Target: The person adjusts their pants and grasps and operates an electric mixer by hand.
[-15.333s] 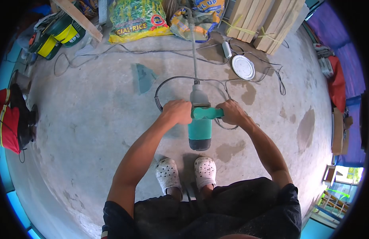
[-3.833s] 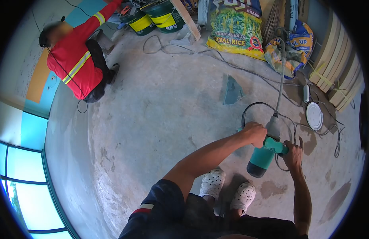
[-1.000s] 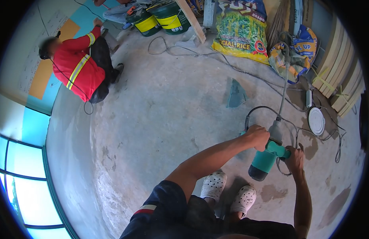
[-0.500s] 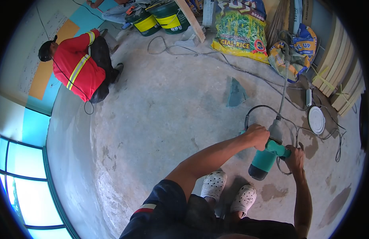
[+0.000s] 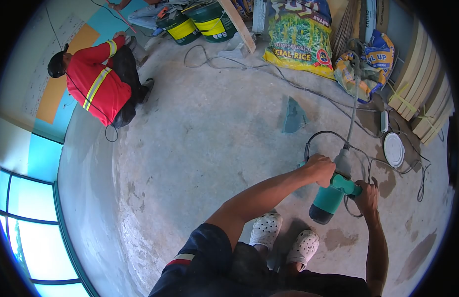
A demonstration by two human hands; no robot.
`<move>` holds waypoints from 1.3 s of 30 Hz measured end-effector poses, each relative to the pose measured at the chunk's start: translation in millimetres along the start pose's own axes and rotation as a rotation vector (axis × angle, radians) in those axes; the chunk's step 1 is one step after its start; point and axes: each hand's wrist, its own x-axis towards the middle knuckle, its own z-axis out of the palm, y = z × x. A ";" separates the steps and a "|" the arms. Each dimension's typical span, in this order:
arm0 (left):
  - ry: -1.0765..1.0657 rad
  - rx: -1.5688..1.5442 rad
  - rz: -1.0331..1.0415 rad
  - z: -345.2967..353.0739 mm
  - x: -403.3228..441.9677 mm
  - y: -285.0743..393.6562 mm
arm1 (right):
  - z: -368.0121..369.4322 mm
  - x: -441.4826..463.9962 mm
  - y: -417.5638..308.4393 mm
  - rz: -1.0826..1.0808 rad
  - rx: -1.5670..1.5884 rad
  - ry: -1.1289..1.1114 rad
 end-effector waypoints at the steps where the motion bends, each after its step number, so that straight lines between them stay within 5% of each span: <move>1: 0.000 0.001 0.000 -0.4 -0.3 0.1 | 0.0 0.1 0.2 0.001 0.002 -0.012; 39: 0.012 0.005 0.001 -5.9 -1.2 0.5 | 5.3 0.1 12.5 0.065 0.003 -0.103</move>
